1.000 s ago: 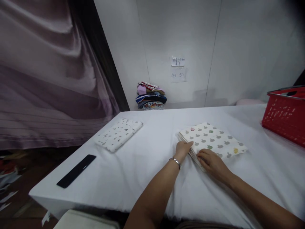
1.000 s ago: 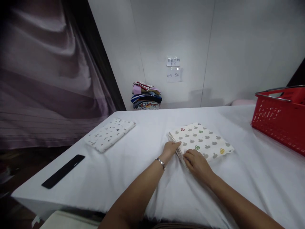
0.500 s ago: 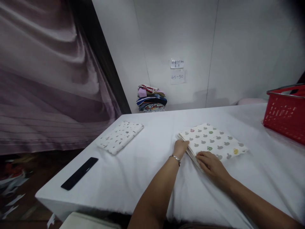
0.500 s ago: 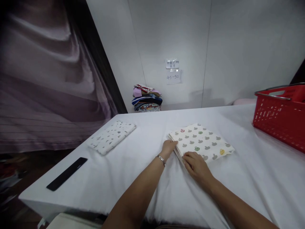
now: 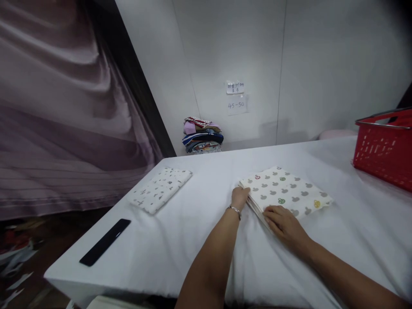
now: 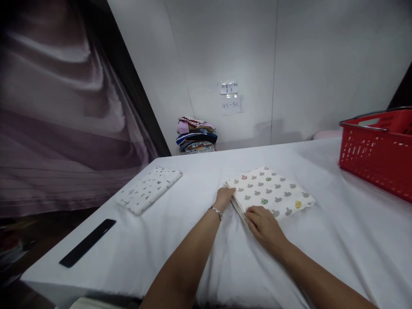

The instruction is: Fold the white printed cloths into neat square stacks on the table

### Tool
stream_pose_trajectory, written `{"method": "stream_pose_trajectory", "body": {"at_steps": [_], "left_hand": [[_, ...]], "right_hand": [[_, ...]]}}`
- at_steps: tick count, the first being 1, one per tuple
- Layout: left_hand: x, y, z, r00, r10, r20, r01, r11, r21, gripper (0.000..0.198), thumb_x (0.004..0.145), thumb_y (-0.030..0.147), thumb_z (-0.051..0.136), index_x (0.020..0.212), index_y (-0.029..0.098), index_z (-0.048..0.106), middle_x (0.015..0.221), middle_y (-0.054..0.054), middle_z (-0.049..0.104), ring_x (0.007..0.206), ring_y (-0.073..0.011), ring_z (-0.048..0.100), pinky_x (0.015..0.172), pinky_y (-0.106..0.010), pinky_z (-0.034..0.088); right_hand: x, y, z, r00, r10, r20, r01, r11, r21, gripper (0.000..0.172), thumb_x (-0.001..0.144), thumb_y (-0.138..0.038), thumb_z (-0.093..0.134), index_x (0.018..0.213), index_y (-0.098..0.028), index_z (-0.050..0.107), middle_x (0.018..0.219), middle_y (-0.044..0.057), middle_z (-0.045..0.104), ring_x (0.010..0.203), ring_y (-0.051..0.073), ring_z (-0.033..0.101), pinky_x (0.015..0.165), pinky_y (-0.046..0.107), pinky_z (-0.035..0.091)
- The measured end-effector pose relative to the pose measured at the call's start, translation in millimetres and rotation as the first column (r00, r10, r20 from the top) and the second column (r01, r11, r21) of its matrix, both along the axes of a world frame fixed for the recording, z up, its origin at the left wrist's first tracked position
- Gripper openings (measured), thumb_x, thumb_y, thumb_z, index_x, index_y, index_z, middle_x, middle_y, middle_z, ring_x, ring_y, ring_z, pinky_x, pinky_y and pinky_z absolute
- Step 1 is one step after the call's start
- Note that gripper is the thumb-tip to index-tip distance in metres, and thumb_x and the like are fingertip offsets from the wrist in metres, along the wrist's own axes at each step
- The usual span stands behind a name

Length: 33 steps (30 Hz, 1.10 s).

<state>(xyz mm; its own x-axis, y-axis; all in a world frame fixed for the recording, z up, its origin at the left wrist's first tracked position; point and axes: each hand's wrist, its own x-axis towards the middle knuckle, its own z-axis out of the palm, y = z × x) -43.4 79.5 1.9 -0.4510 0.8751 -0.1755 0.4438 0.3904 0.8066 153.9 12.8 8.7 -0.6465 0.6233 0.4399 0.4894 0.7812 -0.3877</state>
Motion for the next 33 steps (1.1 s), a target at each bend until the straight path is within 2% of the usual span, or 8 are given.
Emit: {"method": "stream_pose_trajectory", "body": {"at_steps": [4,13,16,19,22,25,28,33], "left_hand": [[-5.2,5.3,0.8,0.999,0.041,-0.022,-0.040,0.999,0.014,0.038,0.076,0.049,0.056,0.082,0.013,0.069,0.088,-0.010,0.071,0.081,-0.0214,0.065,0.065,-0.025,0.045],[-7.8,8.5,5.1,0.995,0.040,-0.094,-0.040,0.999,-0.003,0.028,0.080,0.035,0.049,0.081,0.013,0.067,0.083,-0.011,0.070,0.079,-0.0215,0.065,0.064,-0.026,0.044],[-7.3,6.1,13.1,0.988,0.066,-0.141,-0.066,0.998,0.001,0.037,0.076,0.038,0.055,0.100,0.011,0.063,0.101,-0.015,0.067,0.093,-0.0257,0.062,0.074,-0.030,0.045],[0.0,0.7,21.4,0.951,0.121,-0.286,-0.090,0.989,0.119,0.058,0.078,0.037,0.055,0.128,0.012,0.043,0.131,-0.017,0.049,0.118,-0.0272,0.048,0.091,-0.034,0.040],[12.2,-2.7,23.1,0.832,0.024,-0.555,0.149,0.953,0.264,0.056,0.085,0.034,0.046,0.137,0.016,0.033,0.145,-0.012,0.033,0.133,-0.0231,0.029,0.106,-0.036,0.027],[20.6,-1.2,16.7,0.712,-0.215,-0.669,0.391,0.912,0.123,0.050,0.089,0.037,0.038,0.136,0.020,0.036,0.148,-0.007,0.029,0.137,-0.0233,0.020,0.112,-0.043,0.015],[21.7,1.9,8.2,0.682,-0.322,-0.657,0.413,0.911,-0.017,0.051,0.091,0.041,0.030,0.136,0.020,0.038,0.149,-0.007,0.028,0.138,-0.0256,0.018,0.111,-0.050,0.015],[18.7,3.0,2.7,0.667,-0.322,-0.672,0.410,0.912,-0.030,0.052,0.092,0.042,0.026,0.138,0.021,0.036,0.150,-0.006,0.025,0.138,-0.0237,0.015,0.111,-0.049,0.014]], "right_hand": [[0.1,1.2,-1.9,1.000,0.002,-0.005,-0.002,1.000,-0.003,0.027,0.092,-0.029,0.037,0.101,-0.024,0.062,0.101,0.008,0.061,0.092,0.022,0.055,0.076,0.038,0.045],[-3.1,0.9,-0.2,1.000,-0.012,-0.004,0.012,1.000,-0.008,0.024,0.092,-0.026,0.039,0.100,-0.023,0.062,0.100,0.006,0.060,0.091,0.020,0.053,0.078,0.037,0.042],[-4.2,1.4,-1.7,1.000,-0.021,-0.013,0.021,1.000,0.002,0.025,0.092,-0.025,0.039,0.099,-0.023,0.062,0.099,0.007,0.060,0.090,0.020,0.053,0.077,0.037,0.042],[-5.4,1.1,-1.8,0.999,-0.026,-0.021,0.027,1.000,0.017,0.025,0.092,-0.025,0.038,0.097,-0.022,0.062,0.098,0.007,0.060,0.089,0.020,0.052,0.077,0.037,0.041],[-6.5,0.0,0.3,0.999,-0.039,-0.010,0.039,0.999,0.017,0.025,0.092,-0.023,0.038,0.096,-0.021,0.062,0.098,0.007,0.060,0.089,0.020,0.052,0.078,0.037,0.041],[-6.8,-2.9,1.8,0.999,-0.047,0.014,0.047,0.999,0.019,0.025,0.092,-0.024,0.038,0.100,-0.020,0.062,0.101,0.008,0.060,0.092,0.021,0.052,0.079,0.038,0.041],[-5.4,-9.4,0.5,0.998,-0.027,0.060,0.026,0.999,0.030,0.029,0.091,-0.028,0.041,0.112,-0.018,0.058,0.112,0.011,0.059,0.100,0.022,0.051,0.085,0.041,0.040],[6.9,-21.5,-2.4,0.989,0.057,0.137,-0.062,0.997,0.035,0.048,0.089,-0.031,0.045,0.135,-0.016,0.042,0.135,0.014,0.047,0.123,0.026,0.040,0.102,0.048,0.031]]}}
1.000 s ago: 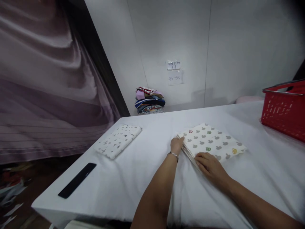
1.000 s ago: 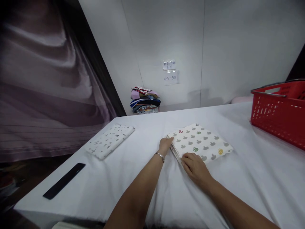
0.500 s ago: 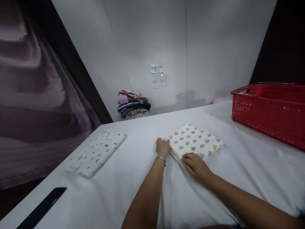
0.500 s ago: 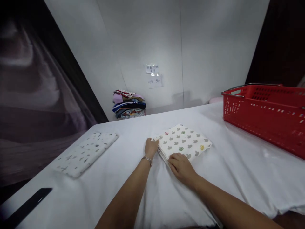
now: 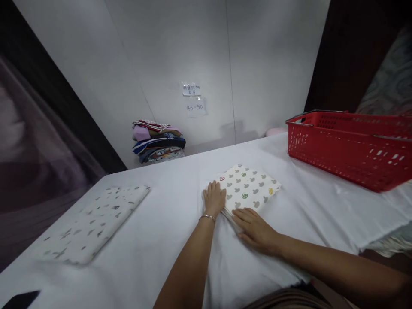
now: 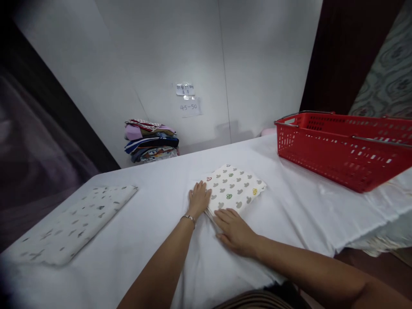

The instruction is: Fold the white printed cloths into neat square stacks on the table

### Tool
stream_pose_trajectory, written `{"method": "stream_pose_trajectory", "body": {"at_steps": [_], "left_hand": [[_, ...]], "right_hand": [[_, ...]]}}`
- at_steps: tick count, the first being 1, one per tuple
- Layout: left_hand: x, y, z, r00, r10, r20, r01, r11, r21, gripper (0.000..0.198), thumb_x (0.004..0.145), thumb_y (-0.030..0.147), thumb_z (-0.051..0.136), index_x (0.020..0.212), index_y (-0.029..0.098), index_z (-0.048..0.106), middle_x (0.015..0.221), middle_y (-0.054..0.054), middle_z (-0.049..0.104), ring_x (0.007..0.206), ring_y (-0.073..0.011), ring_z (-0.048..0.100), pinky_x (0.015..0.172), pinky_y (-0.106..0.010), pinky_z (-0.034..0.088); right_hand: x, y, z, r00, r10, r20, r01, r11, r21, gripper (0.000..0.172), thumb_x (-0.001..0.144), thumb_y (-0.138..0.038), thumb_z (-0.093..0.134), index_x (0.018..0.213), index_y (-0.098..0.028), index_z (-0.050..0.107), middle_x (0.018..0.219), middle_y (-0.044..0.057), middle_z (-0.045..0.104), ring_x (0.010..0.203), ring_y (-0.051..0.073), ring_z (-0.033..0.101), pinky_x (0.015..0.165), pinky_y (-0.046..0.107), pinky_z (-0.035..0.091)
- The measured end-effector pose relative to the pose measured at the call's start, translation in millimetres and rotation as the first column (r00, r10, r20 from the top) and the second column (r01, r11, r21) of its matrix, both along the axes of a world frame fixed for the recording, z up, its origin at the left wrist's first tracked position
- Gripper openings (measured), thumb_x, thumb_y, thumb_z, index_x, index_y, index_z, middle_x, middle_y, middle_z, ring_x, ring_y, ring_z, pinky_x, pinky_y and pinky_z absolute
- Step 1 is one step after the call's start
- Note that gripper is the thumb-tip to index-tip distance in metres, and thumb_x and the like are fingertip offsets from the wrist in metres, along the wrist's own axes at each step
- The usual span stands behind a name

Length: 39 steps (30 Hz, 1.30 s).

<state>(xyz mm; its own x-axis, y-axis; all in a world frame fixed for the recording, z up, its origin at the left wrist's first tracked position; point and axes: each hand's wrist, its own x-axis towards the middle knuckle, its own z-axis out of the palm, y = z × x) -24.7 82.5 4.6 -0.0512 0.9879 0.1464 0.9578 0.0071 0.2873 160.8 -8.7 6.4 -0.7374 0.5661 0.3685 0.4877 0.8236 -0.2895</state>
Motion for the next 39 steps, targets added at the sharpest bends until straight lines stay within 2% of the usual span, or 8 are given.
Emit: {"method": "stream_pose_trajectory", "body": {"at_steps": [4,7,10,13,17,24,33,39], "left_hand": [[-2.3,0.4,0.4,1.000,-0.002,0.012,0.002,1.000,-0.001,0.051,0.091,0.042,0.028,0.137,0.022,0.036,0.150,-0.006,0.025,0.138,-0.0239,0.016,0.110,-0.051,0.013],[-0.1,0.1,8.3,1.000,0.001,0.010,-0.001,1.000,-0.031,0.051,0.091,0.042,0.030,0.137,0.022,0.036,0.150,-0.007,0.024,0.139,-0.0255,0.015,0.110,-0.054,0.012],[12.8,-5.3,23.1,1.000,-0.027,-0.011,0.027,1.000,-0.006,0.054,0.090,0.045,0.033,0.138,0.020,0.035,0.150,-0.009,0.024,0.139,-0.0269,0.012,0.110,-0.053,0.006],[33.1,-17.1,32.4,0.986,-0.164,0.011,0.164,0.986,0.017,0.060,0.089,0.054,0.030,0.140,0.022,0.033,0.151,-0.005,0.020,0.140,-0.0252,0.008,0.112,-0.048,0.001],[48.5,-33.3,23.7,0.951,-0.305,0.046,0.308,0.949,-0.067,0.063,0.088,0.058,0.030,0.141,0.023,0.032,0.151,-0.005,0.020,0.140,-0.0242,0.011,0.113,-0.046,0.001],[43.2,-38.5,10.7,0.947,-0.322,0.003,0.321,0.945,-0.067,0.059,0.089,0.055,0.031,0.139,0.023,0.035,0.149,-0.004,0.027,0.139,-0.0237,0.015,0.113,-0.045,0.003],[40.6,-42.5,10.5,0.940,-0.342,0.015,0.342,0.938,-0.055,0.062,0.088,0.058,0.031,0.140,0.025,0.033,0.150,-0.003,0.026,0.139,-0.0234,0.015,0.114,-0.043,0.002],[39.6,-43.3,7.4,0.936,-0.352,0.026,0.352,0.936,-0.021,0.064,0.087,0.058,0.031,0.140,0.023,0.033,0.149,-0.005,0.027,0.139,-0.0243,0.015,0.113,-0.046,0.003]], "right_hand": [[32.4,13.3,2.6,0.986,-0.006,-0.165,0.009,1.000,0.017,0.045,0.091,-0.026,0.040,0.137,-0.023,0.039,0.138,0.009,0.044,0.131,0.022,0.033,0.107,0.048,0.027],[73.3,41.9,0.6,0.882,-0.265,-0.389,0.273,0.961,-0.035,0.040,0.090,-0.029,0.042,0.129,-0.024,0.048,0.135,0.009,0.048,0.127,0.022,0.039,0.105,0.047,0.032],[114.2,72.2,-8.1,0.648,-0.630,-0.427,0.570,0.774,-0.277,0.046,0.082,-0.034,0.050,0.126,-0.019,0.052,0.132,0.012,0.050,0.121,0.026,0.046,0.101,0.047,0.037],[136.4,91.2,-17.6,0.547,-0.778,-0.308,0.611,0.623,-0.489,0.053,0.077,-0.035,0.054,0.127,-0.018,0.051,0.130,0.012,0.052,0.114,0.028,0.052,0.095,0.045,0.042],[137.7,104.9,-21.7,0.642,-0.715,-0.276,0.506,0.666,-0.548,0.049,0.074,-0.032,0.053,0.121,-0.019,0.056,0.108,0.005,0.065,0.092,0.023,0.061,0.082,0.036,0.049],[138.6,130.8,-22.3,0.695,-0.675,-0.247,0.469,0.686,-0.555,0.043,0.068,-0.024,0.053,0.108,-0.017,0.064,0.075,0.000,0.068,0.065,0.017,0.060,0.061,0.027,0.048],[147.3,127.1,-25.2,0.749,-0.606,-0.269,0.433,0.755,-0.493,0.040,0.067,-0.021,0.047,0.104,-0.018,0.064,0.092,0.003,0.069,0.084,0.021,0.061,0.078,0.032,0.047],[155.2,129.5,-26.6,0.807,-0.567,-0.164,0.464,0.782,-0.417,0.039,0.071,-0.024,0.046,0.107,-0.020,0.063,0.098,0.004,0.068,0.089,0.024,0.061,0.081,0.035,0.048]]}}
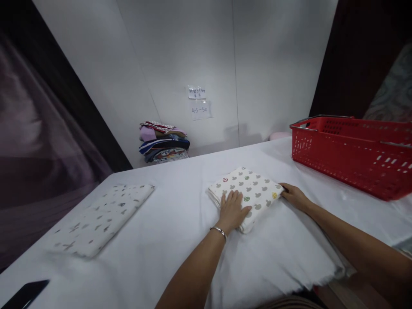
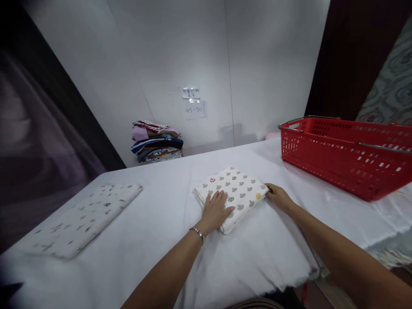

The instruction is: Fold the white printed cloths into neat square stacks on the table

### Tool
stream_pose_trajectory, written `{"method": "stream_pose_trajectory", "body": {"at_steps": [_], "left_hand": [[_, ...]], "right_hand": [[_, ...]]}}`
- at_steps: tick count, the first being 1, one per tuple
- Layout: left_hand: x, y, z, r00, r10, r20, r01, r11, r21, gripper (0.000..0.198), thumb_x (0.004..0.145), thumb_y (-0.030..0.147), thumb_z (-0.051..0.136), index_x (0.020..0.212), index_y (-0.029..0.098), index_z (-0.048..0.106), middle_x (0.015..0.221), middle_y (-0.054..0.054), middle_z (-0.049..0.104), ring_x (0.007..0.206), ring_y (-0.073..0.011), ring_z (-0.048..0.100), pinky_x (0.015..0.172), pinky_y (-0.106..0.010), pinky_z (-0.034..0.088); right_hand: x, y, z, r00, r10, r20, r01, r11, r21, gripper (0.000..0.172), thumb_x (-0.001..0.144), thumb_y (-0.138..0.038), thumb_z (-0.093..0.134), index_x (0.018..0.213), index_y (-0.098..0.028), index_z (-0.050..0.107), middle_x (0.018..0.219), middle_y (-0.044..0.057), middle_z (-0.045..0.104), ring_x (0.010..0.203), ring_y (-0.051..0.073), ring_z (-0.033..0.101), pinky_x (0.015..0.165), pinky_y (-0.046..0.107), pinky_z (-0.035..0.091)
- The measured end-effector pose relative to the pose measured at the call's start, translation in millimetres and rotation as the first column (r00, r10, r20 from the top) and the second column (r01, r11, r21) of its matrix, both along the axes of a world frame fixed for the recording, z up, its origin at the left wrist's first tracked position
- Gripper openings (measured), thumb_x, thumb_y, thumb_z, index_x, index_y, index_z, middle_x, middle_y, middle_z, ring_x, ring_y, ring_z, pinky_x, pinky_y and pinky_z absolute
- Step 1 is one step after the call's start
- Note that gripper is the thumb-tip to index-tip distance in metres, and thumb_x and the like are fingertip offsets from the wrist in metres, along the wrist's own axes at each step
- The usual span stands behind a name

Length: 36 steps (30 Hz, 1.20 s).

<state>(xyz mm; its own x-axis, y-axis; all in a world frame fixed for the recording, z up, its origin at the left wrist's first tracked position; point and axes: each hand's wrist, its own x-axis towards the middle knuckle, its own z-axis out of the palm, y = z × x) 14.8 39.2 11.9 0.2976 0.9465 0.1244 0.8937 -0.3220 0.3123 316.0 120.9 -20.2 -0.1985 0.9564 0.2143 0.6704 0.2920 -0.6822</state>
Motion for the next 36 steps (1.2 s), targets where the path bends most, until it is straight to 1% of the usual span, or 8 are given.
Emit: {"method": "stream_pose_trajectory", "body": {"at_steps": [4,9,15,20,24,28,33,36], "left_hand": [[1.3,-1.0,-1.1,1.000,0.007,0.014,-0.007,1.000,-0.006,0.064,0.087,0.059,0.031,0.140,0.023,0.033,0.149,-0.005,0.027,0.139,-0.0255,0.016,0.113,-0.046,0.004],[3.0,-1.2,-2.4,1.000,0.017,0.018,-0.017,1.000,0.015,0.064,0.086,0.059,0.032,0.140,0.024,0.034,0.148,-0.005,0.029,0.138,-0.0264,0.017,0.113,-0.047,0.003],[0.4,-6.3,-4.5,0.999,0.013,0.050,-0.015,0.999,0.029,0.065,0.087,0.058,0.031,0.140,0.022,0.033,0.148,-0.007,0.029,0.138,-0.0266,0.017,0.113,-0.048,0.004],[0.8,0.0,9.9,0.998,0.017,0.060,-0.012,0.997,-0.074,0.064,0.085,0.059,0.033,0.137,0.022,0.038,0.146,-0.007,0.033,0.137,-0.0266,0.021,0.112,-0.048,0.008],[-6.8,23.4,22.3,0.983,0.179,0.047,-0.177,0.984,-0.032,0.065,0.084,0.061,0.032,0.133,0.019,0.044,0.148,-0.009,0.030,0.138,-0.0271,0.015,0.112,-0.048,0.004],[-25.1,38.4,12.0,0.932,0.362,0.029,-0.360,0.931,-0.057,0.074,0.083,0.059,0.033,0.141,0.012,0.031,0.151,-0.011,0.020,0.140,-0.0272,0.008,0.112,-0.048,-0.002],[-32.3,37.6,-5.9,0.919,0.394,0.003,-0.393,0.918,-0.062,0.077,0.084,0.062,0.025,0.144,0.013,0.025,0.153,-0.008,0.014,0.140,-0.0260,0.002,0.112,-0.048,-0.002],[-30.4,37.2,-7.0,0.919,0.393,-0.024,-0.393,0.917,-0.063,0.079,0.084,0.063,0.022,0.144,0.012,0.022,0.153,-0.007,0.013,0.140,-0.0257,0.001,0.113,-0.049,-0.002]], "right_hand": [[-1.2,0.8,19.9,0.993,-0.035,0.111,0.036,0.999,-0.006,0.049,0.070,-0.026,0.048,0.116,-0.019,0.059,0.118,0.009,0.061,0.107,0.028,0.056,0.089,0.040,0.047],[-46.3,-1.8,49.6,0.980,0.060,0.188,-0.109,0.958,0.266,0.053,0.082,-0.037,0.044,0.132,-0.021,0.046,0.143,0.007,0.038,0.132,0.024,0.032,0.106,0.042,0.031],[-87.7,5.0,25.8,0.814,0.096,0.573,-0.172,0.982,0.081,0.051,0.086,-0.045,0.042,0.131,-0.021,0.048,0.145,0.012,0.034,0.133,0.031,0.027,0.103,0.057,0.025],[-81.1,11.0,6.7,0.779,0.080,0.622,-0.223,0.962,0.155,0.047,0.087,-0.045,0.041,0.130,-0.027,0.050,0.144,0.009,0.035,0.133,0.030,0.029,0.101,0.056,0.029],[-83.3,10.4,9.2,0.782,0.062,0.621,-0.190,0.971,0.142,0.049,0.087,-0.043,0.040,0.131,-0.023,0.048,0.143,0.012,0.036,0.132,0.030,0.031,0.101,0.056,0.029],[-82.8,7.7,13.0,0.766,0.094,0.635,-0.195,0.977,0.090,0.053,0.088,-0.045,0.035,0.135,-0.022,0.044,0.146,0.011,0.031,0.134,0.029,0.027,0.103,0.055,0.027],[-88.7,15.1,30.8,0.744,0.166,0.647,-0.189,0.981,-0.034,0.057,0.088,-0.050,0.033,0.136,-0.021,0.042,0.147,0.011,0.030,0.135,0.031,0.024,0.104,0.057,0.025],[-107.5,30.4,45.4,0.747,0.165,0.644,-0.204,0.979,-0.014,0.062,0.088,-0.052,0.029,0.141,-0.020,0.034,0.149,0.010,0.024,0.137,0.028,0.017,0.108,0.052,0.021]]}}
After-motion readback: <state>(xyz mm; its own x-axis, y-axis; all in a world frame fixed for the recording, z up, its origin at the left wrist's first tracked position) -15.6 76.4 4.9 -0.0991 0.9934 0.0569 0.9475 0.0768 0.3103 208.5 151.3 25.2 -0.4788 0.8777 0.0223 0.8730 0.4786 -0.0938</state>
